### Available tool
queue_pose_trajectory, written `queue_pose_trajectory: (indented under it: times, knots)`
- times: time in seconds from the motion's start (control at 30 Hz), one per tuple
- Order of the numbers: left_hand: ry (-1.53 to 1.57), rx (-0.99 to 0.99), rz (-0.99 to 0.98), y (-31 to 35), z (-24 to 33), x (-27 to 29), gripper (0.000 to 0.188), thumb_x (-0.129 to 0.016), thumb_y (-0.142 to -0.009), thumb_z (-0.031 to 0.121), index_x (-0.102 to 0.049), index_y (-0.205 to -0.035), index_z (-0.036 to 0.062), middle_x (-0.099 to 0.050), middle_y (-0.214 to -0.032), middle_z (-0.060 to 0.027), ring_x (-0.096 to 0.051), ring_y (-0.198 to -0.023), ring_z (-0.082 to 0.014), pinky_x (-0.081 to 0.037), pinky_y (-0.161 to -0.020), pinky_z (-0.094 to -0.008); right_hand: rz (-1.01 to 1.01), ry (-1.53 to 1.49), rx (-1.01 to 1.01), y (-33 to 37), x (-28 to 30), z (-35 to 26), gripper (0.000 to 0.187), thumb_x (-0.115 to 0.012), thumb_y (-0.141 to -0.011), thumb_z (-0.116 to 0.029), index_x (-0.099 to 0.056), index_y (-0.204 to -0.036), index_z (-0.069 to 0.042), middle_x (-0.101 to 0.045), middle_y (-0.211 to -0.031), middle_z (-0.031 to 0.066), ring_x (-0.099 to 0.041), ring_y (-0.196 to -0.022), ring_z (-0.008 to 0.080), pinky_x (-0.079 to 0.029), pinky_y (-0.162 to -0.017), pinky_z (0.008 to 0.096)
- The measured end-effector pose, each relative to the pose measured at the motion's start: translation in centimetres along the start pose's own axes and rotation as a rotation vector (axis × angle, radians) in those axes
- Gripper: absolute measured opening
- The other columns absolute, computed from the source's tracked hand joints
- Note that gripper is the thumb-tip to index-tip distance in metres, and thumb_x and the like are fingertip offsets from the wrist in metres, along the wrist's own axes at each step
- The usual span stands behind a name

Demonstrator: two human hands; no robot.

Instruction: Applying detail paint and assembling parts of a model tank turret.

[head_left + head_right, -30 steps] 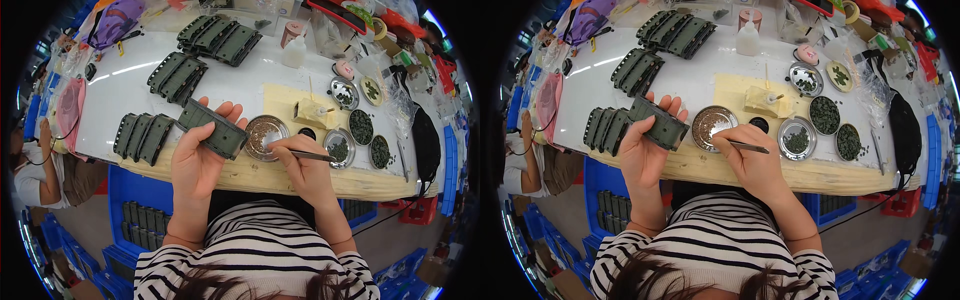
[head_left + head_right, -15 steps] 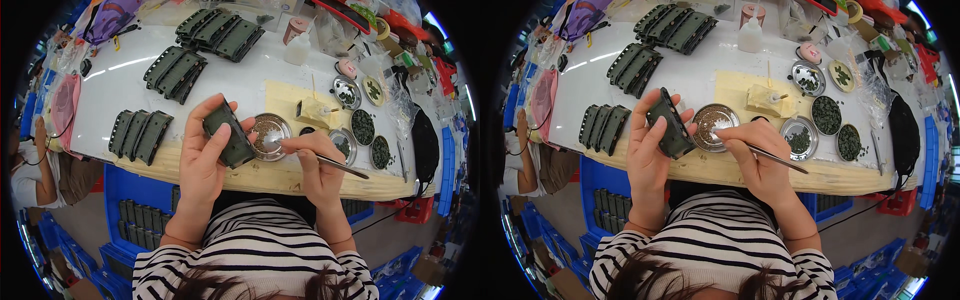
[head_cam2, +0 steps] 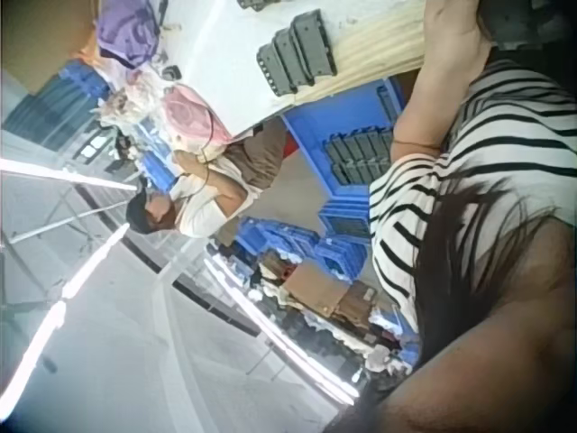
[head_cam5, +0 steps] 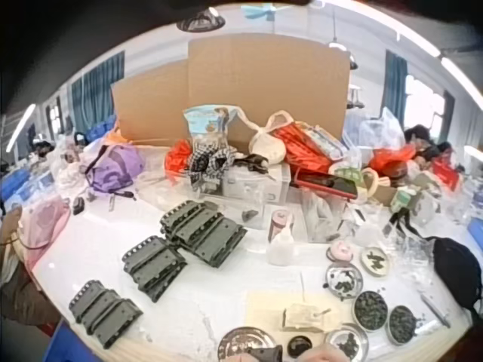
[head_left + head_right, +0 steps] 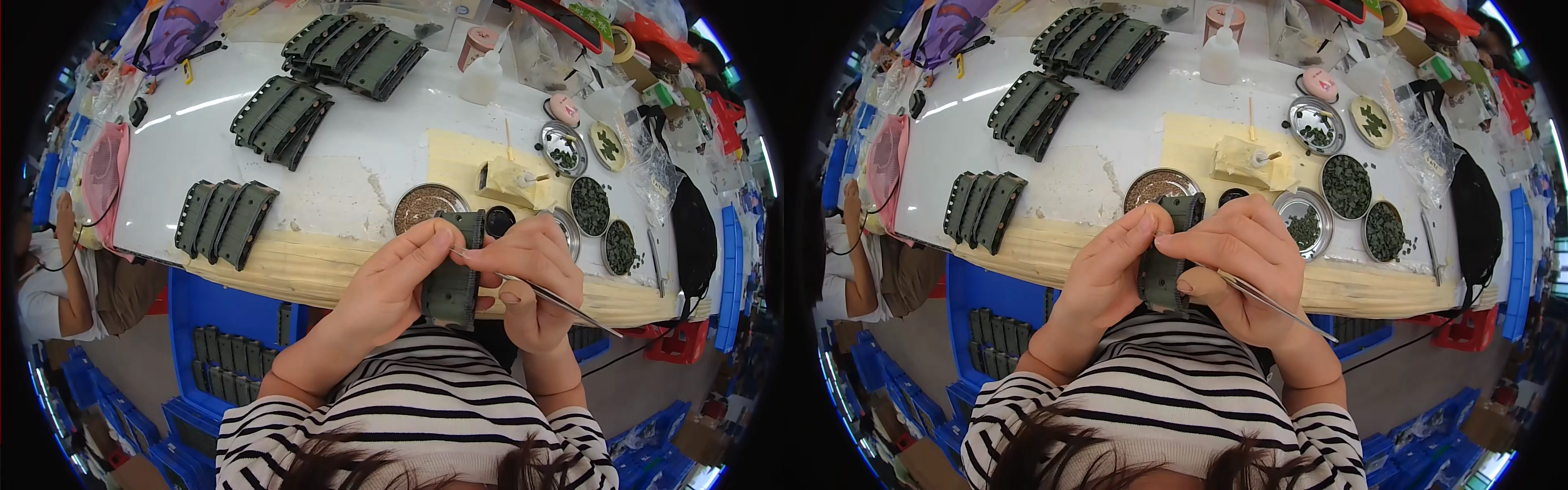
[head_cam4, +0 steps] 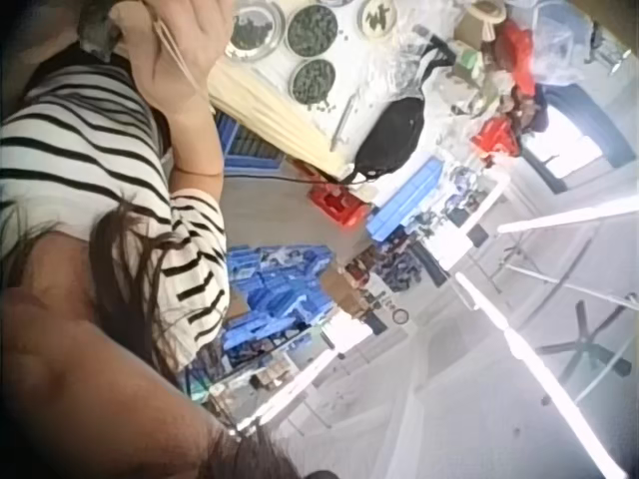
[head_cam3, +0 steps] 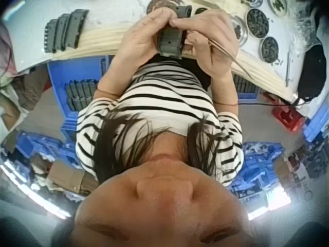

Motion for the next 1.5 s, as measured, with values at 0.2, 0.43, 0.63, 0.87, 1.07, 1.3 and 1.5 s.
queue_pose_trajectory:
  times: [0.2, 0.43, 0.63, 0.87, 1.07, 1.3, 1.5]
  knots:
    - [0.04, -0.028, -0.06, -0.3, -0.3, 0.1, 0.027, -0.037, -0.104, 0.028, -0.046, -0.092, 0.0049, -0.061, -0.103, -0.0149, -0.065, -0.099, -0.023, -0.058, -0.083, -0.04, 0.029, -0.208, -0.08, 0.1, 0.2, 1.0, 0.018, -0.062, -0.084, -0.013, -0.07, -0.093, 0.0, -0.068, -0.086, 0.0101, -0.063, -0.083, 0.0273, -0.049, -0.076, 0.0341]
    - [0.008, -0.029, -0.054, -0.5, -0.5, -0.2, 0.029, -0.038, -0.103, 0.03, -0.046, -0.091, 0.0051, -0.061, -0.101, -0.0146, -0.065, -0.099, -0.0236, -0.058, -0.083, -0.0395, 0.028, -0.255, -0.096, 0.1, 0.4, 1.3, 0.017, -0.058, -0.085, -0.009, -0.069, -0.092, 0.002, -0.07, -0.088, 0.011, -0.066, -0.088, 0.0286, -0.051, -0.078, 0.0346]
    - [-0.048, -0.031, -0.018, -0.4, -0.4, 0.0, 0.029, -0.037, -0.104, 0.03, -0.046, -0.091, 0.0049, -0.061, -0.1, -0.0138, -0.065, -0.098, -0.0226, -0.058, -0.083, -0.039, 0.015, -0.248, -0.109, 0.1, 0.5, 1.2, 0.016, -0.061, -0.084, -0.009, -0.069, -0.092, 0.002, -0.07, -0.086, 0.0103, -0.066, -0.088, 0.0282, -0.051, -0.079, 0.0351]
    - [-0.121, -0.041, 0.063, -0.4, -0.4, 0.4, 0.029, -0.037, -0.104, 0.029, -0.046, -0.091, 0.0043, -0.059, -0.096, -0.0115, -0.065, -0.096, -0.0214, -0.058, -0.082, -0.0373, -0.018, -0.091, -0.032, 0.0, 0.2, 0.0, 0.017, -0.064, -0.08, -0.008, -0.07, -0.094, 0.0, -0.068, -0.09, 0.0111, -0.066, -0.087, 0.0261, -0.052, -0.076, 0.033]
    - [0.012, -0.018, -0.021, -0.3, -0.7, 0.1, 0.023, -0.037, -0.103, 0.024, -0.046, -0.106, 0.003, -0.057, -0.106, -0.0117, -0.062, -0.105, -0.0215, -0.055, -0.086, -0.0356, 0.097, -0.209, -0.133, 0.8, 0.6, 1.0, 0.015, -0.059, -0.088, -0.009, -0.069, -0.093, 0.001, -0.068, -0.088, 0.0121, -0.065, -0.085, 0.0238, -0.051, -0.075, 0.0314]
    - [-0.11, -0.215, 0.145, 0.1, 1.6, -0.3, 0.077, -0.05, -0.09, -0.004, -0.008, -0.152, 0.0137, -0.05, -0.129, -0.018, -0.061, -0.108, -0.0297, -0.051, -0.095, -0.0477, 0.262, -0.068, -0.429, 2.9, 3.3, 5.0, 0.019, -0.053, -0.093, -0.009, -0.069, -0.087, 0.001, -0.065, -0.075, 0.0097, -0.057, -0.07, 0.018, -0.045, -0.067, 0.0297]
    - [0.099, -0.207, 0.176, 0.0, 1.6, 0.9, 0.065, -0.052, -0.086, -0.008, -0.027, -0.145, 0.005, -0.054, -0.125, -0.0147, -0.058, -0.114, -0.0289, -0.046, -0.102, -0.0523, 0.104, 0.216, -0.362, 3.3, 2.9, 6.2, 0.024, -0.05, -0.098, -0.01, -0.068, -0.088, 0.001, -0.057, -0.077, 0.0059, -0.052, -0.07, 0.0117, -0.042, -0.063, 0.0257]
Point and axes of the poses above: each hand's wrist, its own y-axis away from the middle knuckle, its own x-axis out of the back of the hand, z = x × y, the point moved 7 cm from there along -y, towards the middle knuckle
